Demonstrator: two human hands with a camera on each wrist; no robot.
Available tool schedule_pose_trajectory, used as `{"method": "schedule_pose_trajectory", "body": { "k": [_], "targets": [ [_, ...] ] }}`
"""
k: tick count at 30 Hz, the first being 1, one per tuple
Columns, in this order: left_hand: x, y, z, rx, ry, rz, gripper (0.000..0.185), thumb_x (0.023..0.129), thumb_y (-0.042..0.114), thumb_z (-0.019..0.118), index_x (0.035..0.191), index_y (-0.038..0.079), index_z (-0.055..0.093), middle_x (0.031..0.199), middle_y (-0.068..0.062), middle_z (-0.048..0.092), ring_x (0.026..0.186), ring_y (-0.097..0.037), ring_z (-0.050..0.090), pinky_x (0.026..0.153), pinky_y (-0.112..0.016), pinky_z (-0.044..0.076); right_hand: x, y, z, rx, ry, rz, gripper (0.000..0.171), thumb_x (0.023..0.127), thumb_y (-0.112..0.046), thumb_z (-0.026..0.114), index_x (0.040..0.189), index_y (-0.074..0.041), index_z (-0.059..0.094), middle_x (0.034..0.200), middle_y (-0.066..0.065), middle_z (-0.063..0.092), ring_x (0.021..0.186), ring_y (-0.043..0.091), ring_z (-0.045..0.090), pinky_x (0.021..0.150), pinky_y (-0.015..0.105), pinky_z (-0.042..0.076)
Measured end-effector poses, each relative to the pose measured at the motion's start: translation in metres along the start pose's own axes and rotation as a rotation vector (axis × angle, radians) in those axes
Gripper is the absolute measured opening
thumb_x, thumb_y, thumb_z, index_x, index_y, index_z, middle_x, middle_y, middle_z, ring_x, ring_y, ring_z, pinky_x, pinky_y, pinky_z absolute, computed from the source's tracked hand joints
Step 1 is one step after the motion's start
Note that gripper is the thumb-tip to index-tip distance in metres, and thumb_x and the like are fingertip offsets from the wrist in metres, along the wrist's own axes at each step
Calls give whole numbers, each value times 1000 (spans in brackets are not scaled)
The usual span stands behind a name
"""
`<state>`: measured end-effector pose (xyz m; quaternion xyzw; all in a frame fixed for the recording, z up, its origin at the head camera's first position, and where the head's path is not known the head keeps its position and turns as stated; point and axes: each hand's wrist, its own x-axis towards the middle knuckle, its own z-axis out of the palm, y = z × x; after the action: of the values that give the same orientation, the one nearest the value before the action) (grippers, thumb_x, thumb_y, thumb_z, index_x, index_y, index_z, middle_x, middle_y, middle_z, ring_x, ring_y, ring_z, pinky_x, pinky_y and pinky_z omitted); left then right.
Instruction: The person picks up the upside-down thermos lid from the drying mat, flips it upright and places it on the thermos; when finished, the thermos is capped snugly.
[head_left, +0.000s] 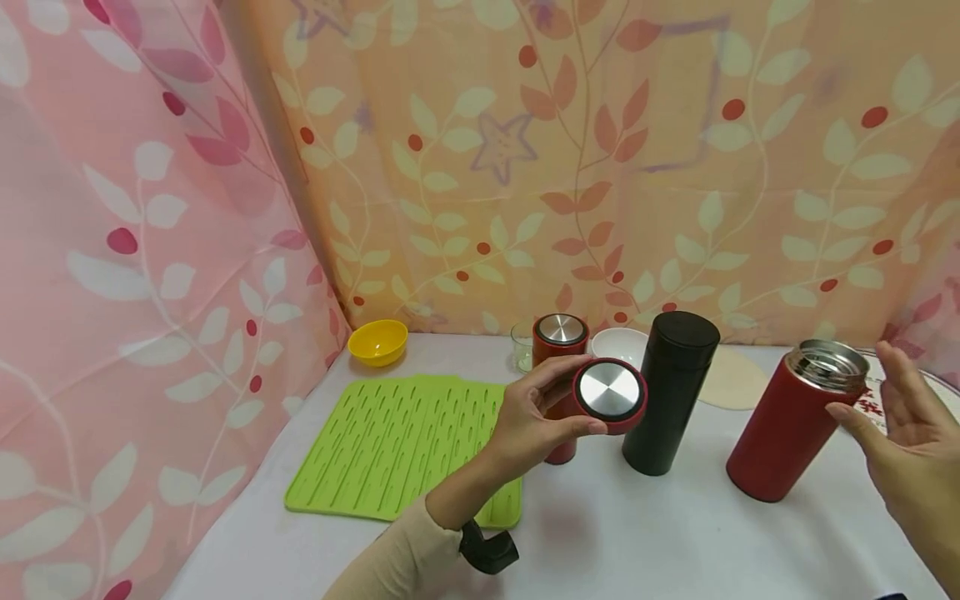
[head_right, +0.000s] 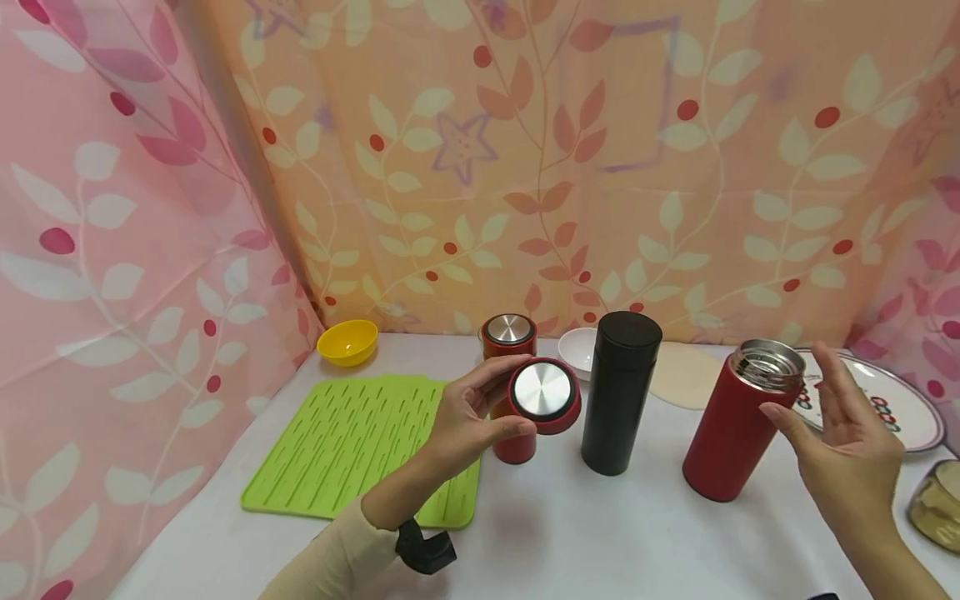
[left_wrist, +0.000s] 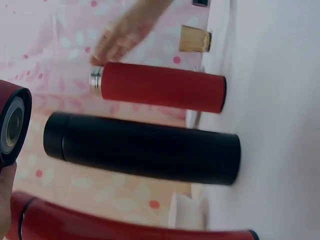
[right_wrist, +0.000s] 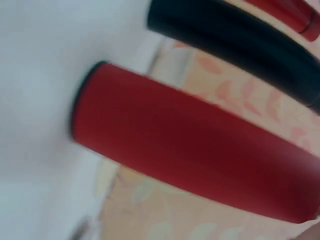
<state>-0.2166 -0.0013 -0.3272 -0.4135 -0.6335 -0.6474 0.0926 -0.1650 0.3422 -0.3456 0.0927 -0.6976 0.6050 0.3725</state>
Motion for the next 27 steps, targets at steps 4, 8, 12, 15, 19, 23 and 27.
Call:
{"method": "schedule_pose_trajectory", "body": {
  "k": [4,8,12,15,19,23,27],
  "targets": [
    [9,4,11,-27,-8,23,64,68,-11,73,126,-3,49,121,-19,55,113,-19,57,95,-30,46,-4,20,-2,-51,-55,86,82,79,18,56,146,-15,22,153,1,21,139,11,18,90,-1,31],
    [18,7,25,-51,2,64,63,68,-10,73,125,-4,49,121,-19,55,112,-15,57,96,-29,45,-11,35,-4,-241,-65,194,84,82,7,61,147,-22,16,152,-5,20,137,4,23,85,-4,32],
    [28,11,40,-69,19,55,61,71,-7,73,127,-2,49,123,-16,55,113,-11,56,97,-26,44,-18,46,-5,-295,-63,278,81,83,-1,64,147,-23,19,145,-13,34,122,-11,39,76,-5,37],
    [38,15,51,-103,19,32,61,72,-7,72,128,-1,48,123,-16,55,114,-11,56,98,-24,43,-20,51,-5,-171,-40,304,79,81,0,65,146,-20,24,136,-15,43,105,-14,46,72,-4,40],
    [51,28,64,-138,9,16,60,73,-10,70,128,-4,47,123,-19,54,114,-13,56,97,-22,43,-19,53,-6,-78,-21,312,78,81,0,65,145,-20,27,132,-16,46,100,-14,48,72,-3,41],
    [65,29,80,-162,-10,60,58,73,-10,70,127,-5,47,122,-21,53,111,-6,56,96,-21,44,-19,53,-4,18,-1,281,75,80,5,65,144,-17,31,125,-14,50,99,-11,51,74,-1,42],
    [76,31,94,-117,-44,80,58,74,-7,70,127,-5,47,120,-20,55,110,-2,56,95,-17,43,-21,52,-4,113,-4,253,72,80,10,62,142,-14,34,120,-13,53,100,-9,54,76,1,44]
  ]
}}
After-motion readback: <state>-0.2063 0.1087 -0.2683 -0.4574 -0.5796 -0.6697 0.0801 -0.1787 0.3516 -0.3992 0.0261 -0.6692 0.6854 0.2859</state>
